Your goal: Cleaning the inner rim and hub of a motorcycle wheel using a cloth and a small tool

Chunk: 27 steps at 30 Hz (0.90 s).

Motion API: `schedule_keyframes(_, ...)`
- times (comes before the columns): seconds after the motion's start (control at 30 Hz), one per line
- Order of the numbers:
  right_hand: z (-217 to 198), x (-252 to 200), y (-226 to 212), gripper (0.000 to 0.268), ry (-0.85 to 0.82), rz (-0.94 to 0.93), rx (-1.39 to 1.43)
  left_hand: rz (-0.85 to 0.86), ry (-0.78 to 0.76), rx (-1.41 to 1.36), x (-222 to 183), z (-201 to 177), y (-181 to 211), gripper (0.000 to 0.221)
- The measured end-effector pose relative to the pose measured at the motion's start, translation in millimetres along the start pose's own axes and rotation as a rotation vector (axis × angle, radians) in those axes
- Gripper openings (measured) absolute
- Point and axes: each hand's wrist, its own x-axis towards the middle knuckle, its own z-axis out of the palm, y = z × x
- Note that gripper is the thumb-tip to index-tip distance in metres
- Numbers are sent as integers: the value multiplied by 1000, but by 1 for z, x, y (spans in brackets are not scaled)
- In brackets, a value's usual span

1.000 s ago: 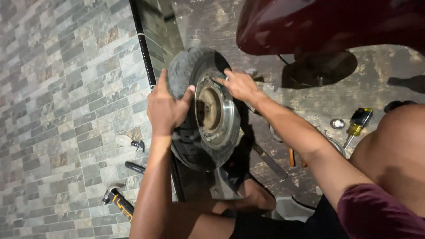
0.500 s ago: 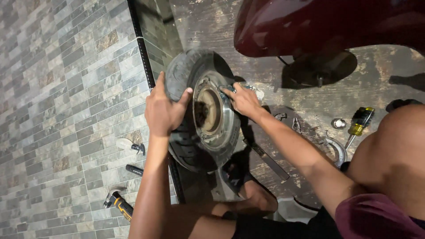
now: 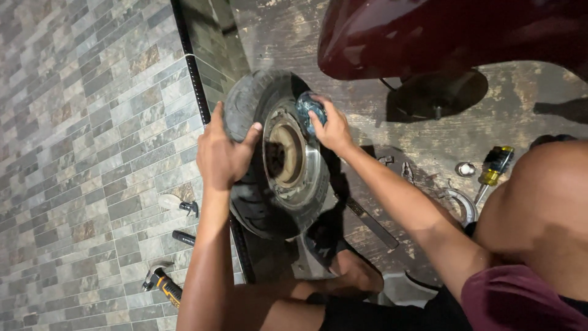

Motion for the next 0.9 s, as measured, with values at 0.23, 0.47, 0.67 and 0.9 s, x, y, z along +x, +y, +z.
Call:
schedule_keyframes(0.23, 20, -1, 23, 19, -72, -44, -144, 6, -17, -2, -2, -4, 3, 87)
schedule_keyframes(0.47, 30, 40, -21, 17, 17, -227, -91, 37, 6, 26, -5, -6, 13, 85)
schedule_keyframes(0.67, 26, 14, 8, 17, 11, -240, -198, 48, 14, -10, -5, -6, 6, 86)
schedule_keyframes(0.9, 34, 32, -35, 16, 75, -130, -68, 49, 26, 42, -7, -4, 4, 87)
